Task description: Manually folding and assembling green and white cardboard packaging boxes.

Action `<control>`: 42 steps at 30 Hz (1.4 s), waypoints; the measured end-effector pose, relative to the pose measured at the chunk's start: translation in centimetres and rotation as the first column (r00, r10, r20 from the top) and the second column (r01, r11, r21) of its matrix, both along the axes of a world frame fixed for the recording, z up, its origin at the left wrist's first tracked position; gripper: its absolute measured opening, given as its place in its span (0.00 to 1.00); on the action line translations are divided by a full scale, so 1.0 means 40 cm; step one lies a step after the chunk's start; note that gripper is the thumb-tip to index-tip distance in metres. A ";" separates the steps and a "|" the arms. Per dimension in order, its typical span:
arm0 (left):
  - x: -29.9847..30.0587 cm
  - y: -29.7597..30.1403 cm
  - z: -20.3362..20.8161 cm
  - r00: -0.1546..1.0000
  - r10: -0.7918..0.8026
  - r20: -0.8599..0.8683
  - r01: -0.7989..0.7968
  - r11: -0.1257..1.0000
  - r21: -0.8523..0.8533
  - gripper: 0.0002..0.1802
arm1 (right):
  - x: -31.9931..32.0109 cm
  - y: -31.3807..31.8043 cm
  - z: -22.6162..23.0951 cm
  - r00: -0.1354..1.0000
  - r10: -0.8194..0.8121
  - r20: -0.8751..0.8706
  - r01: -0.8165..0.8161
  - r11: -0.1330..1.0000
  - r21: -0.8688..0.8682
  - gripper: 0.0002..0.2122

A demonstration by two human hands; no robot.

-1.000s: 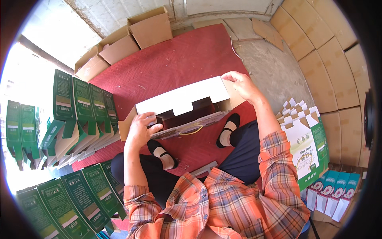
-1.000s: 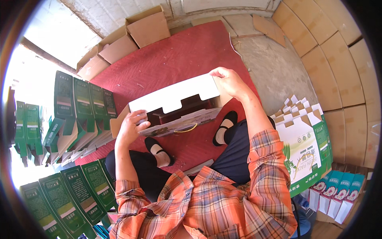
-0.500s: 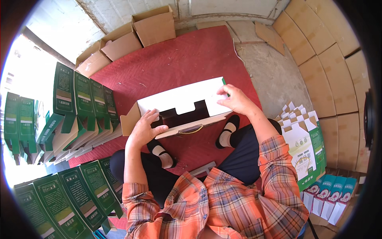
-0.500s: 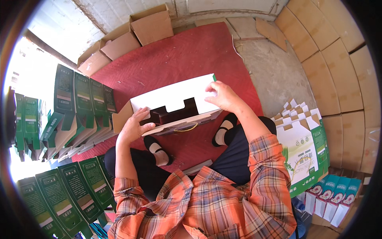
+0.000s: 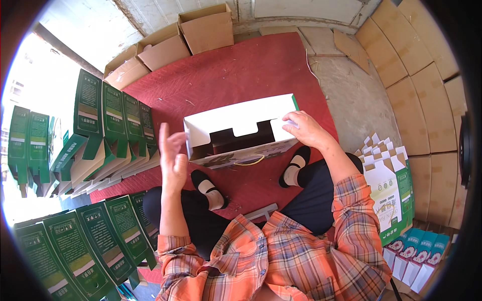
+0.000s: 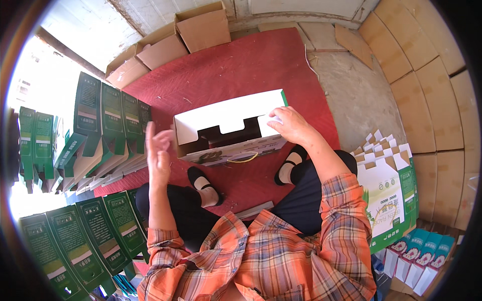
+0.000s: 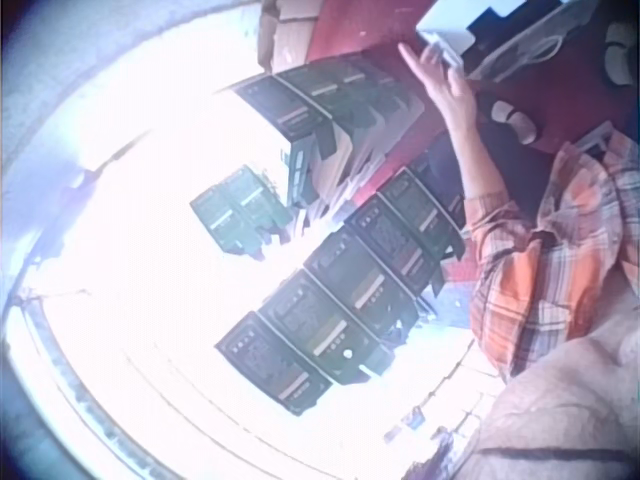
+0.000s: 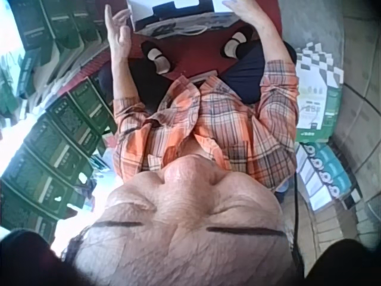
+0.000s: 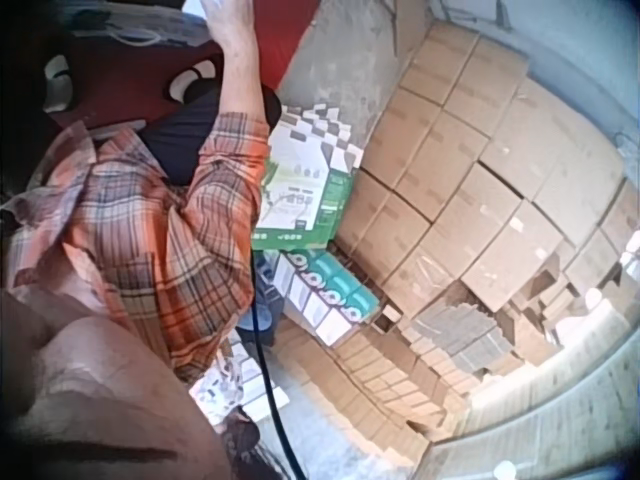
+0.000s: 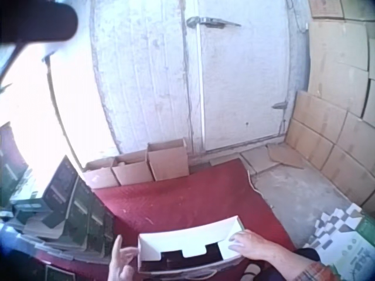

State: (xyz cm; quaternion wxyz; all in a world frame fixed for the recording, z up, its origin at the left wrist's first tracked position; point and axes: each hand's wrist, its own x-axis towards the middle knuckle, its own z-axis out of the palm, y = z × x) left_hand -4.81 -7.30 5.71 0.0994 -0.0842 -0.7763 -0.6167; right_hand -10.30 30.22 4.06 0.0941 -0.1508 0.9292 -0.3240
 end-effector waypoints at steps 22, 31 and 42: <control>-0.011 0.111 -0.076 0.998 -0.004 0.057 0.051 0.485 -0.873 0.32 | 0.049 -0.090 -0.004 0.961 0.208 -0.183 -0.115 0.900 0.420 0.36; -0.015 0.099 -0.117 0.994 -0.107 0.031 0.082 0.514 -0.854 0.30 | 0.040 -0.086 -0.056 0.951 0.237 -0.196 -0.150 0.914 0.378 0.28; -0.014 0.091 -0.116 0.982 -0.168 0.087 0.162 0.512 -0.843 0.25 | 0.040 -0.086 -0.048 0.973 0.227 -0.035 -0.199 0.907 0.372 0.24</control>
